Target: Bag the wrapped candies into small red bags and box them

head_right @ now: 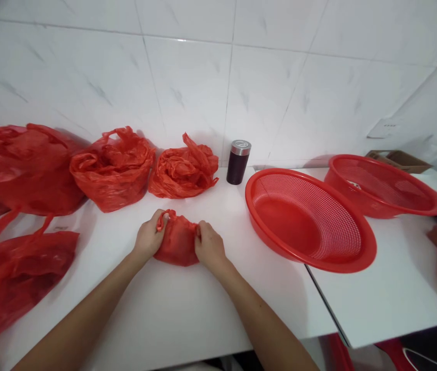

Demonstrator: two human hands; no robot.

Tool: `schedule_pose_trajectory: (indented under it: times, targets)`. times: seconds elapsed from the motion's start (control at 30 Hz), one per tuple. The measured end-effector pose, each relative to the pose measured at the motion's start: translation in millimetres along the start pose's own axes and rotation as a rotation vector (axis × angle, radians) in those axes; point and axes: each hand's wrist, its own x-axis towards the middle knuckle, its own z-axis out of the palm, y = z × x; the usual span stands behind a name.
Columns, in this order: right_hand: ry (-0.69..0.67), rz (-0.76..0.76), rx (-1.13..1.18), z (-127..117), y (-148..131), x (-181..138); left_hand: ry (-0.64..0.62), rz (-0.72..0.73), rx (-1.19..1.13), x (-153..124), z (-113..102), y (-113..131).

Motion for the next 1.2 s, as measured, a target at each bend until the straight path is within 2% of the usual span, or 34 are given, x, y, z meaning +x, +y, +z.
schedule_pose_trajectory:
  times: [0.13,0.43,0.73,0.9,0.97,1.03,1.13,1.2]
  targets:
    - [0.025,0.002,-0.012,-4,20,10,-0.092,-0.029,0.117,12,0,-8]
    - [0.034,0.038,-0.162,6,32,24,-0.193,-0.121,0.352,31,6,-10]
    - [0.064,0.005,-0.275,15,39,24,-0.144,-0.156,0.436,33,13,-10]
    - [0.124,-0.044,-0.284,4,30,21,-0.105,-0.159,0.437,33,14,-11]
    - [0.170,-0.082,-0.276,-3,18,16,-0.085,-0.158,0.434,32,15,-12]
    - [0.182,-0.193,-0.270,-6,3,9,-0.063,-0.149,0.427,31,16,-12]
    - [0.069,-0.420,-0.313,3,-12,-3,-0.037,-0.129,0.413,29,16,-12]
    - [-0.051,-0.473,-0.365,13,-13,-8,-0.023,-0.124,0.401,28,16,-13]
